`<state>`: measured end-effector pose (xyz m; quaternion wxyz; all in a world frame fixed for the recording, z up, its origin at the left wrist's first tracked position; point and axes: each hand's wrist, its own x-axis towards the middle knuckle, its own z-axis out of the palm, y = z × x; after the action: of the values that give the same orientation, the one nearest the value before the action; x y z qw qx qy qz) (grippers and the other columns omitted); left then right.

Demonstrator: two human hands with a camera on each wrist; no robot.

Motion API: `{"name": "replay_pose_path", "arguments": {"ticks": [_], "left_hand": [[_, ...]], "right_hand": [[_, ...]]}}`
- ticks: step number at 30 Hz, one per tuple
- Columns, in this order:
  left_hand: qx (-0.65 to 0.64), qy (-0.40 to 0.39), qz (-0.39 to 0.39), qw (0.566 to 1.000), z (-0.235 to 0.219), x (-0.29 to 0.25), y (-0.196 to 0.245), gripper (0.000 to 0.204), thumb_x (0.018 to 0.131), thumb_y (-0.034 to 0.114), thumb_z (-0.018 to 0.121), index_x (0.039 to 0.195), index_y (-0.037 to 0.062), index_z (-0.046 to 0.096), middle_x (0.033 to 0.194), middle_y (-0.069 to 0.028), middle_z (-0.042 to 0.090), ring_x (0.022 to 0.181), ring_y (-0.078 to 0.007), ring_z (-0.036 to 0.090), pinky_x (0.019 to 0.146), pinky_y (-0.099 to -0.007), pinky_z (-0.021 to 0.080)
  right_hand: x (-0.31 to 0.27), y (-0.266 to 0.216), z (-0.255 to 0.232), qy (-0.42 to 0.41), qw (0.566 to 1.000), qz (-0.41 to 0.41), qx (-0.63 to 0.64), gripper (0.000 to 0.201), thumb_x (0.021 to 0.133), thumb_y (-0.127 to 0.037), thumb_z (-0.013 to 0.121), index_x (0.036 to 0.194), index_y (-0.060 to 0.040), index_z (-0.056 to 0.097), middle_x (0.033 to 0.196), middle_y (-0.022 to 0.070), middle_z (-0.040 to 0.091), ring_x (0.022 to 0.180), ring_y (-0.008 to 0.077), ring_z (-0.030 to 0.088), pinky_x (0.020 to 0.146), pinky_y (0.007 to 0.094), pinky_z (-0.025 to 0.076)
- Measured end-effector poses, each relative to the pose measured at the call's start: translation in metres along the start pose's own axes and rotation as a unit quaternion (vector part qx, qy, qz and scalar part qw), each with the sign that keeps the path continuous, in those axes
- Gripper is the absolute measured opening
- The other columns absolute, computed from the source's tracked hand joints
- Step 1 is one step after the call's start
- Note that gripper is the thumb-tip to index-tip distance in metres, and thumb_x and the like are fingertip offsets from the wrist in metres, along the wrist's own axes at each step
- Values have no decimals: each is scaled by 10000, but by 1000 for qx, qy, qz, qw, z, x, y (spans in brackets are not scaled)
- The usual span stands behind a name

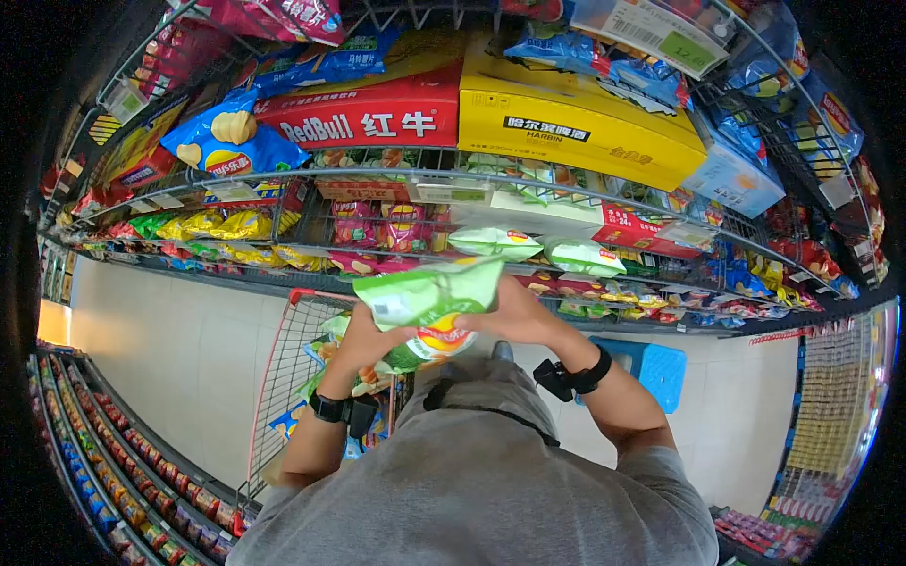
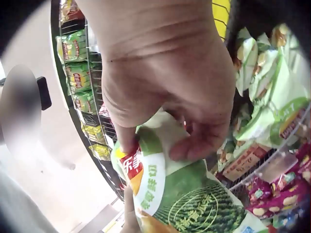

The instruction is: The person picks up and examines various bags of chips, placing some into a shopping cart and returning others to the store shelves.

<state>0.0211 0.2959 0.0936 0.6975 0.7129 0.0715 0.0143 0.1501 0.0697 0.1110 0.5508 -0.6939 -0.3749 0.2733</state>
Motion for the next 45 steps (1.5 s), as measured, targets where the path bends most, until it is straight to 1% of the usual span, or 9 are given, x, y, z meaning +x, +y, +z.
{"name": "replay_pose_path", "arguments": {"ticks": [6,12,17,24,30,33,36,41,45], "left_hand": [[195,-72,336,919,14,55,45,628,687,57,768,1267,29,527,1300,-168,527,1218,-295,508,1007,-369,404],[243,-41,285,926,36,106,17,657,721,63,717,1332,57,476,1380,-159,441,1258,-336,459,1041,-372,361],[237,-20,235,942,49,154,-54,620,713,47,714,1293,60,497,1279,-160,530,1179,-348,523,982,-361,420],[131,33,119,984,65,168,-44,541,742,154,768,1203,-14,540,1128,-166,623,1063,-265,592,942,-363,444],[178,52,138,973,70,158,-25,452,792,109,747,1211,20,602,1099,-78,638,947,-140,614,832,-306,502],[199,42,-55,978,68,152,-13,359,844,131,707,1171,3,630,1038,-76,646,842,-126,627,685,-272,535],[182,39,77,979,72,149,-19,277,891,130,657,1125,-20,647,1031,-70,638,768,-110,625,577,-258,539],[133,102,68,984,75,118,-4,267,926,100,597,1169,-9,619,1110,-86,642,990,-139,601,798,-280,527],[122,203,-26,971,56,66,-26,252,902,97,587,1126,-12,627,1000,-79,660,821,-136,617,729,-260,500]], "right_hand": [[-11,-39,-36,82,979,-131,-132,634,688,-57,781,1275,-37,543,1292,131,519,1155,232,537,961,332,444],[-14,22,-66,156,937,-101,-296,702,639,62,690,1300,-140,569,1349,81,476,1139,299,525,977,373,451],[-14,58,-75,232,961,-59,-139,575,720,36,663,1275,-58,547,1313,118,477,1125,328,526,966,389,444],[6,79,-105,261,954,-57,-138,472,836,-57,667,1272,1,497,1235,138,542,1070,190,572,870,297,475],[4,82,-115,236,971,-25,-28,416,859,-43,651,1252,5,524,1162,120,582,1033,153,569,824,285,489],[2,90,-117,250,966,-66,-19,334,859,-23,640,1187,-2,581,1148,124,599,980,176,593,807,286,490],[4,87,-119,296,944,-126,-74,182,835,-18,668,1017,-11,674,1064,128,636,907,210,614,780,302,490],[6,99,-120,304,946,-101,-51,147,796,-28,716,939,-5,693,928,111,661,830,205,618,757,297,472],[-3,108,-120,354,912,-171,-119,154,757,6,732,890,10,655,913,117,633,816,243,592,736,320,461]]}}
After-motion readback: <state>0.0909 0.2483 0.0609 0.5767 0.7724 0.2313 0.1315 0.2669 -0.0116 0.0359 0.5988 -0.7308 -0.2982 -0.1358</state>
